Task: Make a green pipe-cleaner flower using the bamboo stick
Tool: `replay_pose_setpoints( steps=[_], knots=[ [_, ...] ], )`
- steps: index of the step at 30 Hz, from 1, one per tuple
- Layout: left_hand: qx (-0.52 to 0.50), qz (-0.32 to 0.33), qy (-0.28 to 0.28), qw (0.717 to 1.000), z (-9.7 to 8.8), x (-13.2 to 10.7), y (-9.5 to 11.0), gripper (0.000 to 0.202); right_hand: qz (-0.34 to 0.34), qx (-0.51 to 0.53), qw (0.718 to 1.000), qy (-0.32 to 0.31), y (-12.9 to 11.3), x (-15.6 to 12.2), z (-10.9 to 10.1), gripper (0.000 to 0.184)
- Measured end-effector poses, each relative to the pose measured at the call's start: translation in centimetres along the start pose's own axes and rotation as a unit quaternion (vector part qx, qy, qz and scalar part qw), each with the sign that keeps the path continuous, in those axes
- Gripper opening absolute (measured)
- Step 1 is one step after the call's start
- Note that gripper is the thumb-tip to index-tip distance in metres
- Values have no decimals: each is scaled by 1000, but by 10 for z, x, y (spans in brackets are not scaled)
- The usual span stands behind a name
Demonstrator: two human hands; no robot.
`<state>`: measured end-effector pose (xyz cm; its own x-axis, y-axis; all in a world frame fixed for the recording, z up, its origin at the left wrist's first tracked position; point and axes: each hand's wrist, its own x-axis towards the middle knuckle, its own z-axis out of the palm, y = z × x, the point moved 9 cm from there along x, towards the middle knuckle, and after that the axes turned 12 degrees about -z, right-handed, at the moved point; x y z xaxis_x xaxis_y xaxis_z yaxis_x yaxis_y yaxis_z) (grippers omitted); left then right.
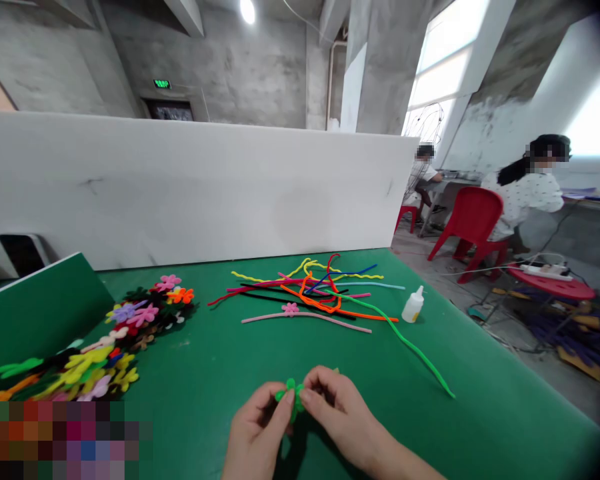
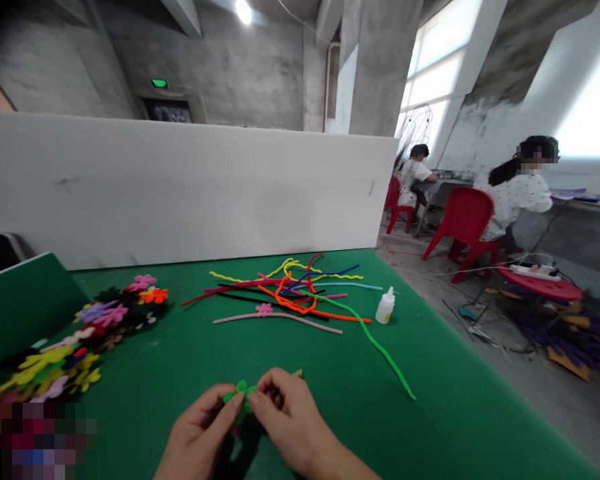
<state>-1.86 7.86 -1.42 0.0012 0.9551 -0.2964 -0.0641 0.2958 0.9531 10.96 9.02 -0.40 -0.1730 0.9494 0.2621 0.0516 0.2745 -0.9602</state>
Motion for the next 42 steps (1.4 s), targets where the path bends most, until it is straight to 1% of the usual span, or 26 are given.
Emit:
replay_pose_setpoints(
  steps=[3, 5, 7, 9, 11, 14, 18, 20, 23, 28, 33, 35, 39, 42],
  knots=[
    [-33, -23, -15, 999, 1, 1, -3, 16, -7, -1, 1000, 9, -1, 0, -5, 31],
    [-61, -46, -44, 996, 6, 1, -4, 19, -10, -1, 1000, 14, -2, -2, -5, 32],
    [-105, -64, -72, 990, 9, -1, -3, 27, -12, 1, 1000, 18, -4, -3, -4, 33],
    [-140, -76, -81, 984, 10, -2, -1, 28, -14, 1, 1000, 20, -6, -4, -3, 34],
    [-154, -83, -82, 981, 9, -3, 0, 27, -17, -5, 1000, 16, -9, -3, -2, 34],
    [-136, -66, -85, 985, 7, -2, 2, 19, -30, -32, 999, -6, -15, -4, 2, 28],
    [-78, -41, -75, 993, 5, -1, 3, 13, -45, -71, 996, -23, -20, -5, 4, 21],
    [-67, -40, -65, 995, 4, 0, 1, 14, -42, -70, 996, -20, -19, -6, 4, 21],
    [-59, -42, -64, 995, 5, 1, -1, 15, -36, -57, 997, -28, -17, -7, 6, 22],
    [-47, -52, -88, 994, 11, -1, -4, 14, -35, -75, 996, -35, -18, -6, 7, 24],
    [-92, -76, -127, 985, 18, -4, -3, 21, -34, -69, 997, -29, -19, -5, 5, 25],
    [-88, -83, -139, 983, 20, -4, -4, 20, -33, -69, 997, -25, -18, -5, 4, 25],
    [-31, -72, -134, 988, 20, -3, -4, 10, -33, -64, 997, -24, -15, -5, 3, 25],
    [-11, -56, -129, 990, 19, -2, -2, 10, -27, -48, 998, -26, -13, -5, 4, 26]
  ],
)
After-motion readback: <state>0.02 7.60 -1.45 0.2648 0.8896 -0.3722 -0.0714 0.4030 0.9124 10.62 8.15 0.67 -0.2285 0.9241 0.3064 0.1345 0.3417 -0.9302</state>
